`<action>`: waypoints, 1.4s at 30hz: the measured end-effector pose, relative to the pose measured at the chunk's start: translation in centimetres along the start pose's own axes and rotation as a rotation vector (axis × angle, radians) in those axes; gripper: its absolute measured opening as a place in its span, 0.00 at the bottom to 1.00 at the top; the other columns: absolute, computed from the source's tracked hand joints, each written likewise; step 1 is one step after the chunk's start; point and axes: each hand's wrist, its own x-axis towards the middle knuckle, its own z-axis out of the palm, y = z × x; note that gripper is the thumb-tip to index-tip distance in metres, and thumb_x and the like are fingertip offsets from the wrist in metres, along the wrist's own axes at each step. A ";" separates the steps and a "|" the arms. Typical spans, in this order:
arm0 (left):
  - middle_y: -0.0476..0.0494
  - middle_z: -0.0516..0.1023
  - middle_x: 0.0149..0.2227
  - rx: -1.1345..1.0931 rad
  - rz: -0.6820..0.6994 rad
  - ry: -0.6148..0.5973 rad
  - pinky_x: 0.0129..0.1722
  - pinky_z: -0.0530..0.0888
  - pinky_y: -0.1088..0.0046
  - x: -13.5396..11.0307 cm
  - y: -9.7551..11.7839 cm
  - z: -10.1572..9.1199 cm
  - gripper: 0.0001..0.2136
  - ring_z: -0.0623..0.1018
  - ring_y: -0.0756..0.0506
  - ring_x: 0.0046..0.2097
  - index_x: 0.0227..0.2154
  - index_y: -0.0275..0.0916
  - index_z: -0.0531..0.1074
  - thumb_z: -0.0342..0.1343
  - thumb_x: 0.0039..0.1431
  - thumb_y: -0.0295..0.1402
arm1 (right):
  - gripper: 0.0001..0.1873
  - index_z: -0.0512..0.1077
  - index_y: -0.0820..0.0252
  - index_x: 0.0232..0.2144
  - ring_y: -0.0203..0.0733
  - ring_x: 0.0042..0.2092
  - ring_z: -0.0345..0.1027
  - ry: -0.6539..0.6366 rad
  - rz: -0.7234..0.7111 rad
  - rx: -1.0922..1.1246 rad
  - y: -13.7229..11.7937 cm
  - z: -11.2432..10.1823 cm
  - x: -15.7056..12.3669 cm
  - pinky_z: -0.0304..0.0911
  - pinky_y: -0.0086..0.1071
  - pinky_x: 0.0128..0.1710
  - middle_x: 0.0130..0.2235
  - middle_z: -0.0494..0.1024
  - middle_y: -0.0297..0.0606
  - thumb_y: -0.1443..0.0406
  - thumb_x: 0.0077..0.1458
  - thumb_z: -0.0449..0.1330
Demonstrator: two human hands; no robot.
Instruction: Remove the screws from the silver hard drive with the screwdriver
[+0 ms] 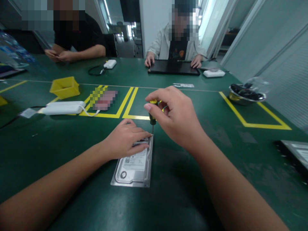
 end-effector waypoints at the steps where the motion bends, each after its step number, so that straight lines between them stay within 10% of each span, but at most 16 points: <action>1: 0.46 0.82 0.40 -0.001 0.000 0.001 0.48 0.61 0.59 0.0 0.0 0.0 0.17 0.78 0.42 0.41 0.50 0.43 0.75 0.51 0.66 0.45 | 0.08 0.78 0.60 0.40 0.39 0.35 0.69 -0.005 -0.012 0.000 0.0 -0.1 0.0 0.64 0.33 0.35 0.37 0.76 0.38 0.64 0.60 0.62; 42: 0.46 0.81 0.40 -0.002 0.005 -0.018 0.47 0.62 0.60 -0.1 -0.1 0.0 0.16 0.78 0.42 0.42 0.50 0.43 0.75 0.51 0.67 0.44 | 0.18 0.77 0.65 0.50 0.46 0.46 0.73 -0.106 -0.184 -0.117 0.3 -1.6 0.2 0.68 0.38 0.47 0.47 0.78 0.44 0.70 0.60 0.55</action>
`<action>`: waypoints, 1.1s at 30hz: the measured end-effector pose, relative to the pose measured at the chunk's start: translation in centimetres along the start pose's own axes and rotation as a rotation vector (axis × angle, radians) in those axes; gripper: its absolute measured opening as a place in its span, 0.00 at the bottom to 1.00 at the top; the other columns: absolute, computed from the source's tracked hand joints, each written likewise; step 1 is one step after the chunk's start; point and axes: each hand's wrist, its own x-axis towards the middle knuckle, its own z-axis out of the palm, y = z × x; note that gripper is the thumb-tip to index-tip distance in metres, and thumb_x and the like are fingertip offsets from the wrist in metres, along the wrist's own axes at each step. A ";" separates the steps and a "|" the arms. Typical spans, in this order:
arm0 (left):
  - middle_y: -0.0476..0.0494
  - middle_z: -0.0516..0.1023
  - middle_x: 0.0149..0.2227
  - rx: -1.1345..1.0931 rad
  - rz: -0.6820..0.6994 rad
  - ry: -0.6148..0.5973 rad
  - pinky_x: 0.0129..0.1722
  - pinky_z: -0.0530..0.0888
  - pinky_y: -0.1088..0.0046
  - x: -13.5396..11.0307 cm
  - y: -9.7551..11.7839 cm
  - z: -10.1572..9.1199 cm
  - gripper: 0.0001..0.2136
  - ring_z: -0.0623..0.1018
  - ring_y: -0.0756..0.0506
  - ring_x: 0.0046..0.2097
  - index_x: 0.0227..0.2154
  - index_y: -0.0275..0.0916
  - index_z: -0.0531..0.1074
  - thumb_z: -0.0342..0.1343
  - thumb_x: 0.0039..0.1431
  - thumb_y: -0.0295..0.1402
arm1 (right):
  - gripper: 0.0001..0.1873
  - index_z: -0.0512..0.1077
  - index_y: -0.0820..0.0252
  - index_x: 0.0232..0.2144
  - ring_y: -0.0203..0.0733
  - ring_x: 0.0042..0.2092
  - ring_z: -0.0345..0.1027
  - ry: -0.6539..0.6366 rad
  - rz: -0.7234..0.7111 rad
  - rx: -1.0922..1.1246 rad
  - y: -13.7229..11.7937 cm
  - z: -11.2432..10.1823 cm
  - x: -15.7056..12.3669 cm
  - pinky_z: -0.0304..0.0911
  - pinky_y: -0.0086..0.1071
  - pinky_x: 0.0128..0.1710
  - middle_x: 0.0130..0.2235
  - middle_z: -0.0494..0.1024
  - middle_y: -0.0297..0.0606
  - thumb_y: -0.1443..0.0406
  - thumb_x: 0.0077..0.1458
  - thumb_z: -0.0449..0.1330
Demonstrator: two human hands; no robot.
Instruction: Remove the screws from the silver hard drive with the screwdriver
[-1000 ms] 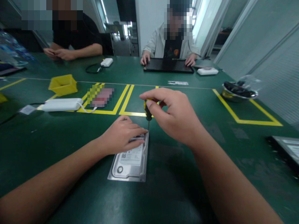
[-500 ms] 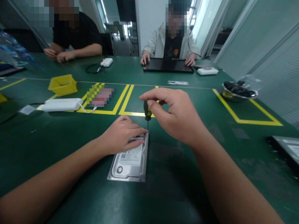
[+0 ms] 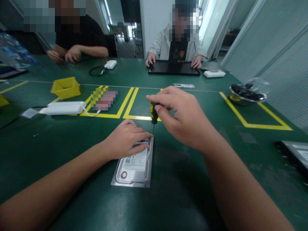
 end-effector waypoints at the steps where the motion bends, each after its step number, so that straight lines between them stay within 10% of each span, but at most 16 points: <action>1: 0.46 0.81 0.40 0.000 0.000 -0.002 0.47 0.62 0.60 0.0 0.0 0.0 0.16 0.78 0.42 0.42 0.50 0.43 0.75 0.51 0.67 0.44 | 0.18 0.77 0.65 0.50 0.46 0.46 0.73 -0.001 0.004 -0.009 0.0 0.0 0.0 0.68 0.39 0.46 0.46 0.78 0.44 0.70 0.60 0.55; 24: 0.46 0.81 0.39 -0.005 0.009 0.019 0.46 0.61 0.61 0.0 0.0 0.0 0.16 0.78 0.43 0.41 0.50 0.43 0.75 0.51 0.67 0.44 | 0.13 0.78 0.50 0.43 0.45 0.45 0.75 -0.017 0.072 0.025 -0.6 -0.3 0.1 0.70 0.40 0.49 0.45 0.80 0.32 0.69 0.60 0.57; 33: 0.45 0.81 0.40 0.015 0.001 -0.002 0.46 0.62 0.60 0.0 0.0 0.0 0.17 0.78 0.42 0.41 0.50 0.43 0.75 0.50 0.67 0.45 | 0.18 0.77 0.63 0.50 0.48 0.45 0.73 -0.036 0.017 0.012 -0.3 -0.4 0.1 0.69 0.42 0.45 0.45 0.78 0.44 0.67 0.59 0.57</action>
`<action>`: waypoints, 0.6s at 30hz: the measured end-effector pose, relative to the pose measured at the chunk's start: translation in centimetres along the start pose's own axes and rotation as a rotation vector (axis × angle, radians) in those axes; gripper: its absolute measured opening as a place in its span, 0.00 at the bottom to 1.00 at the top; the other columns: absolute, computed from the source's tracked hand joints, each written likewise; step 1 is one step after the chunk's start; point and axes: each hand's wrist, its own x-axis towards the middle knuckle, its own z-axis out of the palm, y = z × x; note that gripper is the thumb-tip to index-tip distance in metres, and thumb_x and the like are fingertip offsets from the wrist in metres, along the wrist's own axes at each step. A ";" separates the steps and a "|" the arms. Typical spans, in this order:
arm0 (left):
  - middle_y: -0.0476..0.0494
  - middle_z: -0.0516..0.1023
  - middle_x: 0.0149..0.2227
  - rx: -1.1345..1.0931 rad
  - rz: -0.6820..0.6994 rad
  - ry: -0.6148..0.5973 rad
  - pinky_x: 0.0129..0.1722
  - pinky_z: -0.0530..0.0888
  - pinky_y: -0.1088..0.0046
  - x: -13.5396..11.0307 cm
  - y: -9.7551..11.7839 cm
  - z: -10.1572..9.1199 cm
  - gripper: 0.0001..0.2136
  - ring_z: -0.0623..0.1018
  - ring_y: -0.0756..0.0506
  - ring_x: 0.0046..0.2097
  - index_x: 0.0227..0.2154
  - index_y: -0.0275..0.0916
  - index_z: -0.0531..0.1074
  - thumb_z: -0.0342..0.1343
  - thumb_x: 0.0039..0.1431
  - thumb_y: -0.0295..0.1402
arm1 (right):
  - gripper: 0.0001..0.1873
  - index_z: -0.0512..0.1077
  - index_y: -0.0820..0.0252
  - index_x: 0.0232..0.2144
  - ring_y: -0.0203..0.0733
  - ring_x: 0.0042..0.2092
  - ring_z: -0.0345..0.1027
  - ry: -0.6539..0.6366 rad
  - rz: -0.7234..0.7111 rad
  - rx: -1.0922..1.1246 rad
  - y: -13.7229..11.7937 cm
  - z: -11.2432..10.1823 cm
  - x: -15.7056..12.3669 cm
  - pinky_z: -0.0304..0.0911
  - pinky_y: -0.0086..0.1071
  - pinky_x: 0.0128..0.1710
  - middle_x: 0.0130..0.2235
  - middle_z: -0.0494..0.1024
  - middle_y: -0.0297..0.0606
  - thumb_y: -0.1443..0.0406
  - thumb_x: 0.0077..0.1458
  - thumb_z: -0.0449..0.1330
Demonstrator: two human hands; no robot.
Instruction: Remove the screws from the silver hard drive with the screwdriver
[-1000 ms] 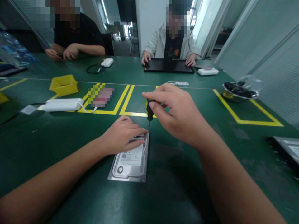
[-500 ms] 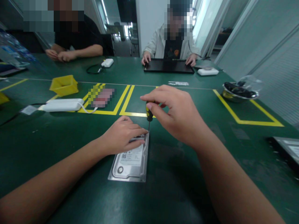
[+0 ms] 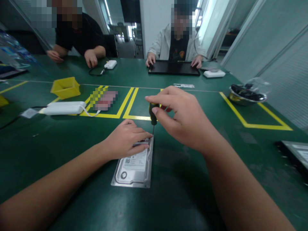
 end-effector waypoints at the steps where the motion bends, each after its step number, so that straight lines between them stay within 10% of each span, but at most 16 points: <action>1: 0.46 0.81 0.40 0.000 -0.001 -0.001 0.46 0.62 0.60 0.0 0.0 0.0 0.17 0.78 0.42 0.41 0.50 0.43 0.75 0.50 0.67 0.45 | 0.17 0.78 0.62 0.50 0.48 0.45 0.73 0.001 0.001 -0.008 0.0 0.0 0.0 0.69 0.42 0.45 0.45 0.78 0.44 0.67 0.60 0.57; 18: 0.46 0.81 0.39 -0.016 0.008 0.024 0.46 0.61 0.61 0.0 0.0 0.1 0.16 0.77 0.43 0.40 0.49 0.43 0.75 0.51 0.66 0.44 | 0.16 0.78 0.58 0.43 0.44 0.48 0.75 0.072 0.048 0.056 -0.2 0.3 -0.1 0.69 0.39 0.52 0.46 0.81 0.35 0.73 0.56 0.56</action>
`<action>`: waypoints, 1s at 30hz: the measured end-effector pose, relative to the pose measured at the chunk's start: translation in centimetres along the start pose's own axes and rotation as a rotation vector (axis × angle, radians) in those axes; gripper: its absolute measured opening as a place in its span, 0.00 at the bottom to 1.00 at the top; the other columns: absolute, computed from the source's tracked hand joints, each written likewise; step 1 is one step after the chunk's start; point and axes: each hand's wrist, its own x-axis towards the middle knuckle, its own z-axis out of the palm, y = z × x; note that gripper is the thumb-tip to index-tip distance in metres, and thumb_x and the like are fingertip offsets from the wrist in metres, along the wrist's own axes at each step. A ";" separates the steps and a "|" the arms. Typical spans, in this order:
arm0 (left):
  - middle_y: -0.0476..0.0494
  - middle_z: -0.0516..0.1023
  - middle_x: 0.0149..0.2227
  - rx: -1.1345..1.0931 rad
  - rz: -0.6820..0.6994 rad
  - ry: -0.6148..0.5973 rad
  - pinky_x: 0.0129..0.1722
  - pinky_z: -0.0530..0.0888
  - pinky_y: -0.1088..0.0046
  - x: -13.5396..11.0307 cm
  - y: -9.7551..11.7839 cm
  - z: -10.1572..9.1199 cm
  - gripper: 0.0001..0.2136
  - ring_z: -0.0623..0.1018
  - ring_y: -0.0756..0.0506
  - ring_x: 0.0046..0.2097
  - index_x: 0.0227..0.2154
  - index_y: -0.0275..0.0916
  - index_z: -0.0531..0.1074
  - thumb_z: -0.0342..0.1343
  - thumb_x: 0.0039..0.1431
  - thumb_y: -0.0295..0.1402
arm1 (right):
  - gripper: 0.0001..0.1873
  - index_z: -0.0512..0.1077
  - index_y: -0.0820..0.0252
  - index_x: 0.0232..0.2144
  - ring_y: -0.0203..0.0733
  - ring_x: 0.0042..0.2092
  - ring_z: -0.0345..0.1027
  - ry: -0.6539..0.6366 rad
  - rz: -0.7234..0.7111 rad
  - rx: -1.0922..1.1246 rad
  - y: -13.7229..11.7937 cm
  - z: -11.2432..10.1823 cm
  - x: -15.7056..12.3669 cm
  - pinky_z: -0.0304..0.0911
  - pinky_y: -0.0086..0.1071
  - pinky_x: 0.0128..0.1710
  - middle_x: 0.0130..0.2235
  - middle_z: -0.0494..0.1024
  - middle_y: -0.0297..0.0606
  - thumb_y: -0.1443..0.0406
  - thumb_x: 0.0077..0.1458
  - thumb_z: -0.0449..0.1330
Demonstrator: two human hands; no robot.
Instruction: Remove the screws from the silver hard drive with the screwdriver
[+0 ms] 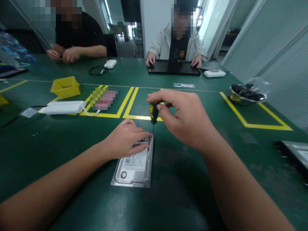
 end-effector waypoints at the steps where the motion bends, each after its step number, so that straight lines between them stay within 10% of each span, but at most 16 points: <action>1: 0.46 0.81 0.39 0.000 -0.001 -0.003 0.46 0.61 0.61 0.0 0.0 0.0 0.16 0.77 0.43 0.40 0.49 0.43 0.75 0.51 0.66 0.44 | 0.15 0.78 0.57 0.43 0.44 0.48 0.75 0.007 0.003 0.019 0.0 0.0 0.0 0.69 0.39 0.52 0.47 0.80 0.36 0.73 0.56 0.56; 9: 0.47 0.81 0.39 0.011 -0.007 -0.023 0.46 0.62 0.60 0.0 0.0 -0.1 0.16 0.77 0.42 0.40 0.50 0.43 0.75 0.51 0.66 0.44 | 0.03 0.74 0.52 0.34 0.46 0.41 0.71 0.005 0.022 -0.048 -0.2 0.0 0.0 0.71 0.40 0.41 0.39 0.77 0.38 0.66 0.58 0.61; 30: 0.46 0.81 0.40 -0.001 -0.008 -0.026 0.46 0.61 0.60 0.0 0.0 -0.1 0.16 0.78 0.42 0.41 0.50 0.43 0.75 0.51 0.67 0.44 | 0.16 0.79 0.54 0.44 0.48 0.46 0.74 -0.046 -0.054 -0.060 0.1 -0.6 0.1 0.70 0.42 0.47 0.46 0.78 0.38 0.70 0.55 0.57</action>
